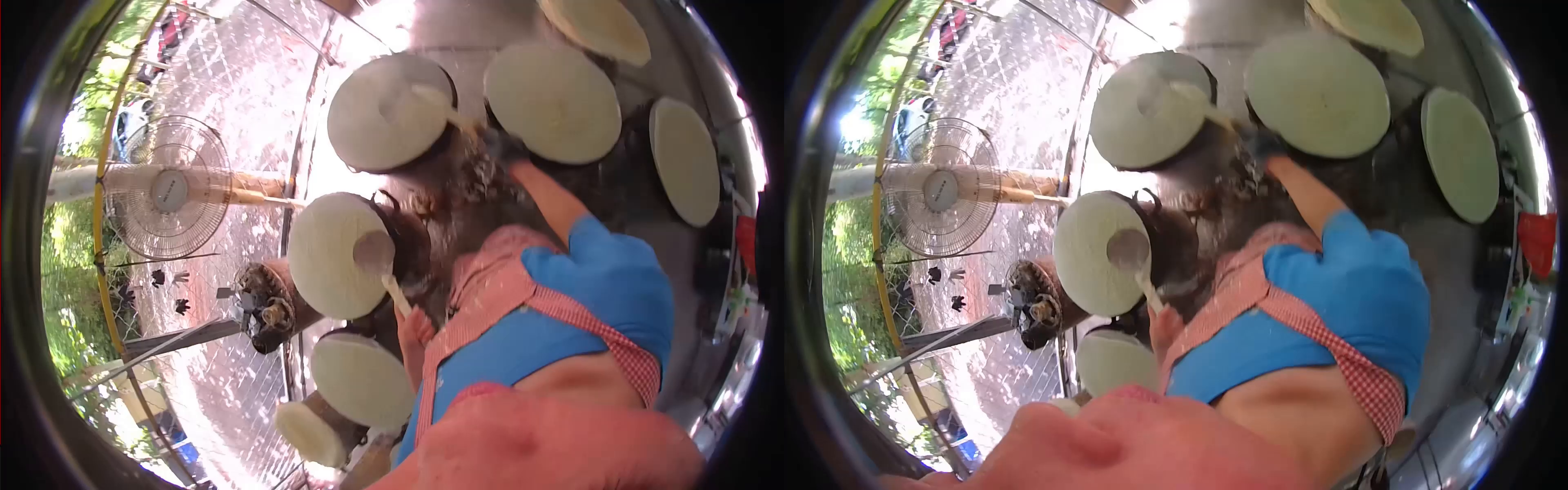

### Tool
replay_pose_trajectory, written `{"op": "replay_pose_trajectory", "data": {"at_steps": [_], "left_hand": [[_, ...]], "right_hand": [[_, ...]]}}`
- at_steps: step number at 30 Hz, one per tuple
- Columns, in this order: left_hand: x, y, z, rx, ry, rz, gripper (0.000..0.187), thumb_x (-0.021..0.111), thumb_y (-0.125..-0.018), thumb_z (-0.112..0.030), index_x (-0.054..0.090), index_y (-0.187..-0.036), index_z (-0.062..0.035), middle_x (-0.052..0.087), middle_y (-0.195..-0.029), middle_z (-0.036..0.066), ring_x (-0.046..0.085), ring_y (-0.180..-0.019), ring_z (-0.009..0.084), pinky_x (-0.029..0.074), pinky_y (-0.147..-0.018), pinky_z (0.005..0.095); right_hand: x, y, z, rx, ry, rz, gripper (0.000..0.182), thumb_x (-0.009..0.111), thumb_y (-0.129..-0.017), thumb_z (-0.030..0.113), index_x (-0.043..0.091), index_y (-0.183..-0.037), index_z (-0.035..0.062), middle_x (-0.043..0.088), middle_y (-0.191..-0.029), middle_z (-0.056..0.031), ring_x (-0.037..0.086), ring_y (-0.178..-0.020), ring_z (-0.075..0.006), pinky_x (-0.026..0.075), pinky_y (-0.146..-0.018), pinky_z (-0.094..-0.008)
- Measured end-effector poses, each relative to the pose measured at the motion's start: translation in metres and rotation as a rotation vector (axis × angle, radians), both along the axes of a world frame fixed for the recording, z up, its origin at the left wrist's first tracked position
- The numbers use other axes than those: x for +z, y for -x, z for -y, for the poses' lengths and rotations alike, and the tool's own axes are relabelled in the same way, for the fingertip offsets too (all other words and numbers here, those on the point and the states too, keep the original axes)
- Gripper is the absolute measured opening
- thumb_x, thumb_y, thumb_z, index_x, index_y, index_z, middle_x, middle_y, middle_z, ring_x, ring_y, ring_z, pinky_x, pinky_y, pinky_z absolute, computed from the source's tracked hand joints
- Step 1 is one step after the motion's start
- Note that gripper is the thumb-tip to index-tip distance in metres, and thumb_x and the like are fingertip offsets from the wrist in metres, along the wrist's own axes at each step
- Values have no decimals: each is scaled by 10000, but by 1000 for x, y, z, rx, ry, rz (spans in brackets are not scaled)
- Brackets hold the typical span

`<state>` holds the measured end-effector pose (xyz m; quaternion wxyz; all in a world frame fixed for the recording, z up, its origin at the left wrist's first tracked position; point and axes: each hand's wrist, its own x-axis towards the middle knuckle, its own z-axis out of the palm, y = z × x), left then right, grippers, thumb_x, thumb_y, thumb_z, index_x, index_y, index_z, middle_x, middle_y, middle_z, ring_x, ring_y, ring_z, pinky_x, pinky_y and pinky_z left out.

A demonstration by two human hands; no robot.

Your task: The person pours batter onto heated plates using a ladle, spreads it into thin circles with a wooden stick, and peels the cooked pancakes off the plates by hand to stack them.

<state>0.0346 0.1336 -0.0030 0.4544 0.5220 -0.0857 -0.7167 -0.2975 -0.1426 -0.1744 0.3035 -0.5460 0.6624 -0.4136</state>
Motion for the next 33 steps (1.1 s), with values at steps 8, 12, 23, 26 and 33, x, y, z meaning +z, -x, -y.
{"op": "replay_pose_trajectory", "data": {"at_steps": [8,12,23,26,33], "left_hand": [[1,-1,11,19,-79,148,523,439,-819,-42,207,-1229,-268,303,-531,-20,273,-342,62,194,-280,180],[-2,-5,20,40,-160,113,500,448,-816,-43,227,-1209,-260,314,-549,-18,249,-342,52,196,-273,179],[2,-2,37,-45,-141,57,467,455,-825,-91,239,-1216,-228,321,-548,-28,256,-376,49,180,-301,164],[-3,10,34,16,-226,-21,544,459,-817,-76,194,-1261,-249,322,-541,-28,251,-371,49,175,-294,169],[-12,2,19,-8,-105,77,551,438,-816,-43,194,-1256,-267,273,-530,-22,248,-364,60,195,-302,190]], "right_hand": [[59,-24,-72,387,163,-418,326,472,-779,350,573,-986,119,582,-800,-170,579,-730,-275,454,-623,-363],[50,-7,9,-56,-259,-9,349,463,-790,389,577,-975,117,580,-823,-179,563,-736,-323,447,-656,-386],[102,-20,38,-72,-307,-105,384,305,-847,431,550,-1040,207,569,-894,-206,563,-826,-336,417,-763,-414],[44,-32,214,-48,-216,-202,391,456,-763,410,561,-1000,118,576,-961,-163,553,-879,-314,426,-758,-368],[15,-61,149,172,-31,72,389,508,-767,390,615,-926,52,593,-971,-142,548,-948,-218,420,-779,-323]]}}
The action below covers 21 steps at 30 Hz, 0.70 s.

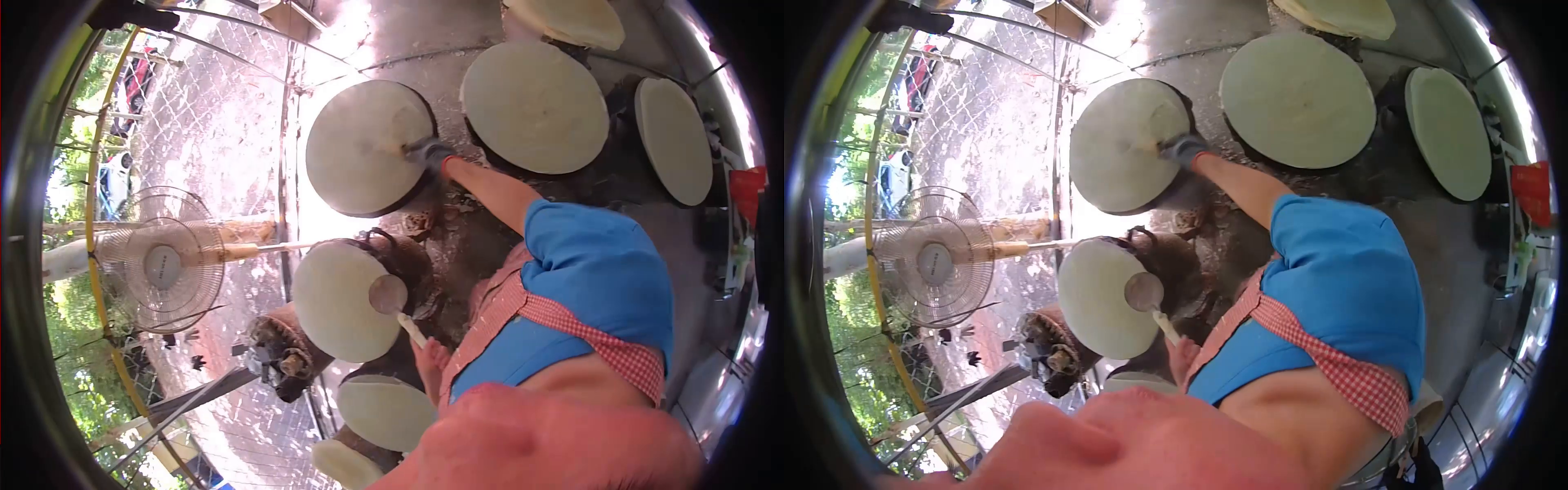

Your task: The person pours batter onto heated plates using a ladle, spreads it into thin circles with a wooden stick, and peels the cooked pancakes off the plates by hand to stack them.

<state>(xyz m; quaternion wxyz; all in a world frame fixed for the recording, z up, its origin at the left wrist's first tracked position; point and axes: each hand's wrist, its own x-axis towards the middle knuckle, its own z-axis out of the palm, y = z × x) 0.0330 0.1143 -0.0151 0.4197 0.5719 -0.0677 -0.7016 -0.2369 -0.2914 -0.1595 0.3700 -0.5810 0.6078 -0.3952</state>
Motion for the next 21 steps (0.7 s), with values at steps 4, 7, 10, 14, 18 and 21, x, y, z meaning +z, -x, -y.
{"op": "replay_pose_trajectory", "data": {"at_steps": [4,7,10,14,18,21], "left_hand": [[24,-5,-9,115,-104,3,459,433,-829,-61,245,-1203,-251,268,-527,-34,246,-367,50,187,-299,183],[27,-7,-12,189,-103,18,366,427,-838,-70,289,-1135,-233,269,-526,-35,245,-366,46,186,-296,179],[-7,-26,-16,259,-73,-295,128,396,-861,-93,365,-947,-184,269,-519,-30,247,-362,56,203,-294,182],[-5,-30,-17,477,-123,-850,199,369,-880,-144,347,-689,-94,266,-512,-25,265,-370,68,241,-311,199],[-19,-34,-19,378,-63,-891,250,372,-880,-183,349,-649,-91,287,-529,-21,289,-388,77,263,-321,214],[-15,-29,-6,455,-82,-941,269,381,-872,-182,336,-622,-95,282,-515,-17,278,-375,86,250,-317,214]], "right_hand": [[88,39,-55,-1,-226,-40,423,487,-787,379,533,-1093,90,569,-1017,-160,536,-965,-256,418,-820,-331],[131,18,-134,-104,-211,334,334,485,-809,323,554,-1025,79,547,-938,-122,498,-894,-205,396,-762,-315],[107,-12,-150,-181,46,-66,226,494,-825,230,618,-819,41,527,-599,-22,464,-569,-87,402,-493,-257],[-92,7,-102,81,147,150,230,483,-828,243,612,-859,56,609,-703,-86,540,-626,-122,421,-556,-275],[87,60,-60,-323,197,-150,376,388,-844,382,594,-929,79,603,-824,-167,579,-717,-216,433,-650,-294],[71,61,-11,-24,-74,-601,393,298,-850,405,562,-987,148,593,-897,-148,572,-827,-305,430,-739,-400]]}}
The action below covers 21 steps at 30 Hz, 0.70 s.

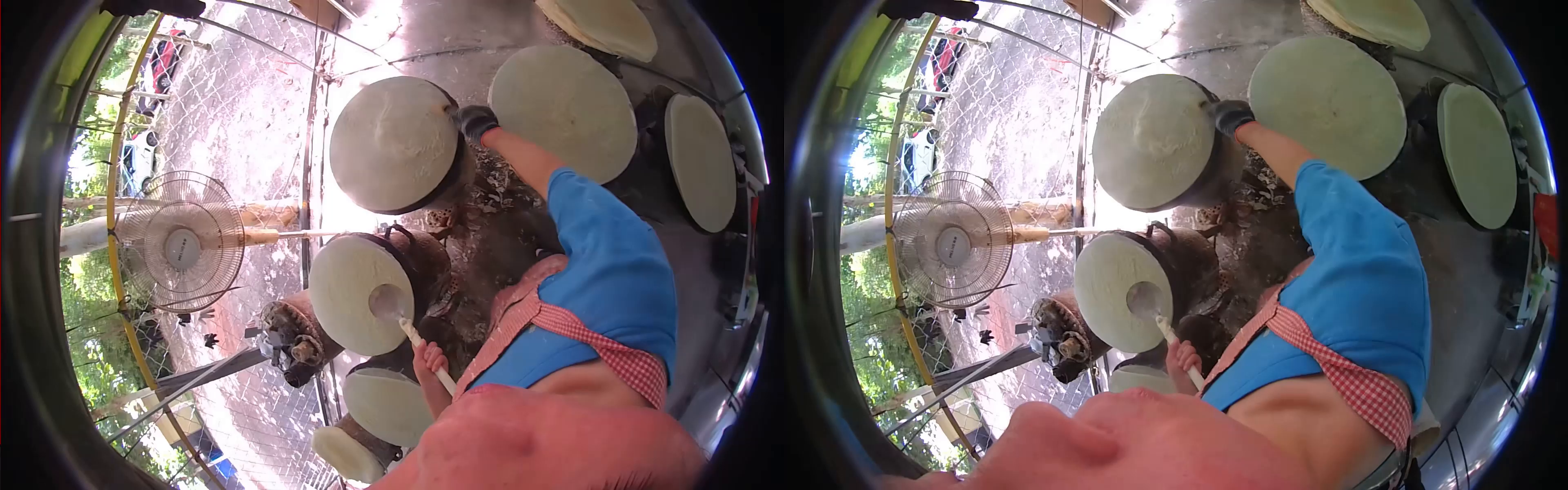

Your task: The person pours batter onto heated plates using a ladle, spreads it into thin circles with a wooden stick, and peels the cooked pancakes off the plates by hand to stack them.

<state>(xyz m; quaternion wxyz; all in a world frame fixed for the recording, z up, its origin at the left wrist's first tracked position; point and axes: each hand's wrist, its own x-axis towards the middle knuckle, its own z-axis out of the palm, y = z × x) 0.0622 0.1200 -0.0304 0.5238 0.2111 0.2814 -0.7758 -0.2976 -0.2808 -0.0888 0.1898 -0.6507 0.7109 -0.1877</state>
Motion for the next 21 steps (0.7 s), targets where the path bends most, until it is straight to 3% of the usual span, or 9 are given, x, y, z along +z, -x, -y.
{"op": "replay_pose_trajectory", "data": {"at_steps": [5,6,8,10,13,15,17,19,21], "left_hand": [[-8,-2,63,4,-42,-66,313,417,-852,-198,307,-572,-114,260,-480,-26,261,-352,89,247,-301,225],[-23,-12,79,-81,92,0,322,424,-843,-186,299,-553,-124,270,-469,-23,263,-340,91,251,-301,225],[-19,-12,123,-117,38,95,323,438,-821,-143,295,-531,-129,290,-455,-19,277,-327,84,253,-290,218],[-22,-6,166,-120,111,204,325,444,-818,-128,295,-529,-132,278,-440,-30,268,-324,70,240,-267,199],[-17,13,222,-127,80,103,276,435,-823,-99,312,-576,-118,265,-472,-45,286,-346,60,242,-275,189],[-13,30,241,-135,135,184,192,435,-817,-73,327,-662,-105,276,-507,-44,288,-359,54,246,-280,186],[-18,52,254,-117,153,411,148,441,-795,-37,321,-766,-117,297,-531,-31,287,-360,55,250,-284,186],[-17,89,261,-98,210,769,243,439,-758,15,297,-852,-159,301,-535,-15,287,-359,65,258,-291,187],[-39,114,279,-135,148,758,184,453,-765,-4,318,-784,-126,297,-526,-23,284,-357,67,256,-296,191]], "right_hand": [[-24,21,-31,401,102,-165,327,363,-831,426,487,-1094,276,549,-637,-147,561,-593,-317,431,-549,-419],[-28,35,-31,364,35,-187,325,361,-833,424,490,-1091,273,556,-649,-144,557,-572,-317,430,-536,-420],[-28,40,-40,345,-33,-210,323,360,-836,423,492,-1088,270,563,-661,-142,552,-551,-318,428,-523,-420],[-19,36,-64,104,-24,-147,321,347,-843,410,484,-1094,266,568,-681,-146,549,-559,-328,424,-526,-430],[-19,30,-90,321,199,-312,323,358,-842,397,509,-1065,218,571,-697,-144,553,-587,-338,419,-529,-440],[-4,45,-101,294,111,-217,315,356,-843,350,506,-1064,182,569,-692,-158,557,-611,-347,427,-531,-448],[6,52,-126,54,108,-258,289,393,-828,235,493,-1099,226,581,-741,-150,568,-613,-309,433,-510,-432],[-7,37,-158,192,148,-280,327,419,-805,204,484,-1121,255,574,-718,-162,564,-607,-315,433,-531,-437],[-22,1,-177,227,211,-209,330,433,-793,221,499,-1111,276,573,-692,-153,559,-589,-318,434,-540,-432]]}}
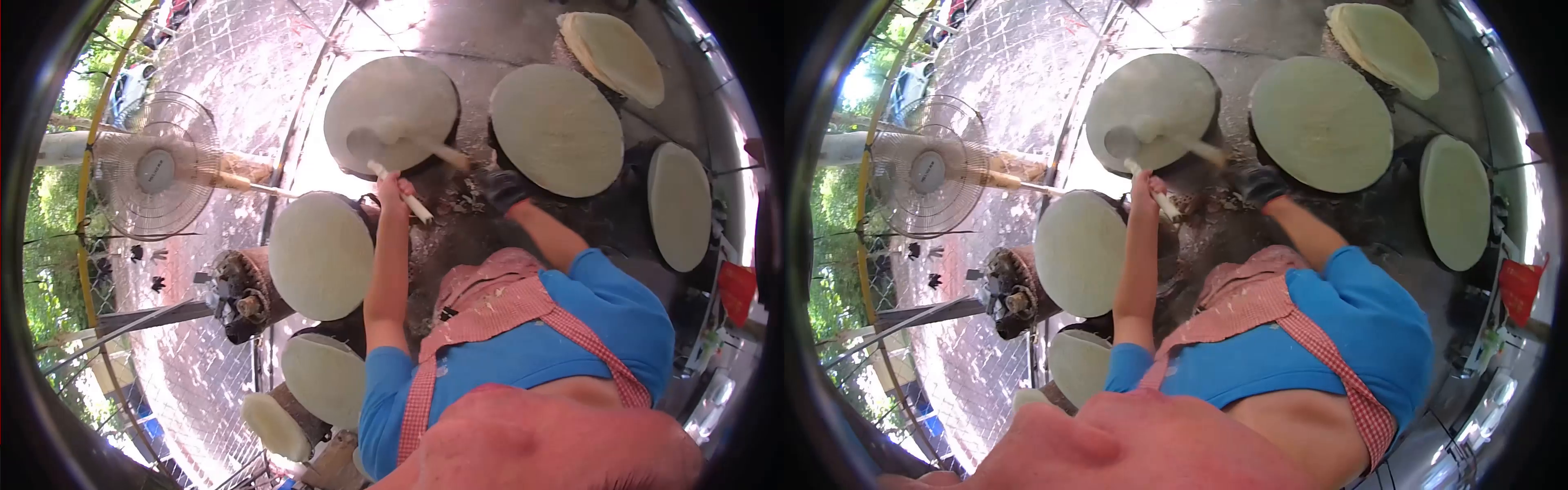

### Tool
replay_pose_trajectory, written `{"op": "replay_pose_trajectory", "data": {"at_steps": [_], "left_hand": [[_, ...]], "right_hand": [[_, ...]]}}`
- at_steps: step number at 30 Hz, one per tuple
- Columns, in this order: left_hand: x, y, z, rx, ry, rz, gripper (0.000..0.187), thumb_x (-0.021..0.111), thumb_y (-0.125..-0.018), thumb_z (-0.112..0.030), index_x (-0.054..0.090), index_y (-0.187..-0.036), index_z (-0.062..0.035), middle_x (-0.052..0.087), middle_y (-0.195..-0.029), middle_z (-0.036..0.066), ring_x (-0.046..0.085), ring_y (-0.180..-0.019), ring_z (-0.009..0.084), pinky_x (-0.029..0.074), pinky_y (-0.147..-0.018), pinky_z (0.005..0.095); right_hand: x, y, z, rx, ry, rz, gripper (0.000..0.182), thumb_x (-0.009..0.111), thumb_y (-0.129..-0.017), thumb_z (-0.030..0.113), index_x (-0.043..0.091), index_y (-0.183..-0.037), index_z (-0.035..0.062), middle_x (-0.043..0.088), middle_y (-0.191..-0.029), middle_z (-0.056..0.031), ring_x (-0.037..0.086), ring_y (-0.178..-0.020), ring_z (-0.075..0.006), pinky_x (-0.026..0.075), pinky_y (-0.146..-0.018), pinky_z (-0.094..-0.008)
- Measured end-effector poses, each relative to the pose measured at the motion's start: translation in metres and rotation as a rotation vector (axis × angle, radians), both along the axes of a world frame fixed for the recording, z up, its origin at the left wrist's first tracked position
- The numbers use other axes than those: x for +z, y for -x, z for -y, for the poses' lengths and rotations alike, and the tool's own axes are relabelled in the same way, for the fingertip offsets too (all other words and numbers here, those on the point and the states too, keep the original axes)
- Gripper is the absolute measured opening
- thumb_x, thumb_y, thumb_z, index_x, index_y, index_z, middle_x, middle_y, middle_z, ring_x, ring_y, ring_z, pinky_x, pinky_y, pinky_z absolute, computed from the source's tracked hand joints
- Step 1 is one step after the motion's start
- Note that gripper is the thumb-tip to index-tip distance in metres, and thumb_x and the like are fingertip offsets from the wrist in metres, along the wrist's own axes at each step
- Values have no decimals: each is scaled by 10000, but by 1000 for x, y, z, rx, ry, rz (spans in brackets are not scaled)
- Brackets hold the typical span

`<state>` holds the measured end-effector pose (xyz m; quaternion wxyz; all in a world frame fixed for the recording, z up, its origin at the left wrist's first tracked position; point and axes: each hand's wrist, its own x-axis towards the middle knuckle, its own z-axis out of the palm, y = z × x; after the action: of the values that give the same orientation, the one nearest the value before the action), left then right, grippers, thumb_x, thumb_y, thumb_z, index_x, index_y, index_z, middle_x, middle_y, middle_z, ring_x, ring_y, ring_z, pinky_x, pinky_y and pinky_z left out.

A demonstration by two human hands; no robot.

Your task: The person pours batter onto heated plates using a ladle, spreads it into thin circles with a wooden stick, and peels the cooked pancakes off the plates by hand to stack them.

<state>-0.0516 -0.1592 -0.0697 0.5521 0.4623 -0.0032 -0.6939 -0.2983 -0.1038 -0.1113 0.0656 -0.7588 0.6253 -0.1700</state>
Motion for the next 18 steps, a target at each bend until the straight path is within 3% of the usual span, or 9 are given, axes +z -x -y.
{"op": "replay_pose_trajectory", "data": {"at_steps": [2,3,4,6,7,9,10,13,18], "left_hand": [[15,6,-3,-98,-131,-530,191,468,-782,-42,318,-683,-106,294,-502,-32,282,-355,63,252,-300,195],[37,6,-20,-44,-11,-579,256,480,-805,-101,307,-617,-106,298,-480,-39,281,-350,57,247,-299,197],[29,-20,-31,-104,-76,-943,247,479,-825,-154,327,-636,-113,296,-472,-39,272,-353,52,237,-297,198],[18,-45,-96,-169,292,-202,258,471,-846,-216,342,-642,-125,288,-482,-38,265,-361,52,224,-298,200],[19,-51,-113,-164,293,-202,258,471,-846,-216,342,-642,-125,288,-482,-38,265,-361,52,224,-298,200],[16,-58,-151,-240,6,-550,275,461,-855,-274,349,-644,-137,269,-481,-38,263,-363,54,222,-299,202],[22,-60,-154,-272,-93,-804,319,453,-857,-305,345,-622,-118,269,-474,-32,264,-353,61,233,-299,200],[52,-52,-162,-197,-277,-1186,390,419,-870,-309,310,-569,-87,290,-474,-17,272,-344,75,251,-305,207],[75,-38,-212,-220,-147,-1143,374,390,-880,-319,319,-602,-79,275,-481,-18,284,-354,77,263,-313,216]], "right_hand": [[-4,-20,-25,-25,11,83,326,441,-787,232,509,-1101,285,573,-682,-145,555,-577,-318,435,-541,-428],[2,-21,-26,-26,57,64,308,443,-787,245,522,-1082,283,567,-656,-133,550,-563,-313,430,-527,-426],[6,-21,-30,-26,99,50,292,445,-786,258,535,-1063,280,561,-631,-121,546,-549,-307,426,-512,-424],[10,-5,-43,34,125,35,291,456,-788,289,534,-1067,261,556,-637,-107,549,-553,-280,422,-512,-409],[27,1,-56,57,91,-86,305,464,-784,296,530,-1077,243,552,-641,-109,551,-558,-269,421,-509,-401],[29,-2,-75,82,11,-205,321,473,-781,302,526,-1087,224,547,-644,-110,553,-563,-259,420,-507,-393],[22,-5,-83,63,83,-78,350,499,-768,302,515,-1106,211,559,-675,-118,551,-565,-263,420,-508,-386],[28,-13,-121,0,164,137,366,547,-748,283,524,-1100,185,579,-733,-139,553,-594,-281,423,-530,-386],[29,6,-162,-165,132,318,395,569,-743,247,510,-1118,140,587,-749,-153,556,-619,-310,428,-558,-409]]}}
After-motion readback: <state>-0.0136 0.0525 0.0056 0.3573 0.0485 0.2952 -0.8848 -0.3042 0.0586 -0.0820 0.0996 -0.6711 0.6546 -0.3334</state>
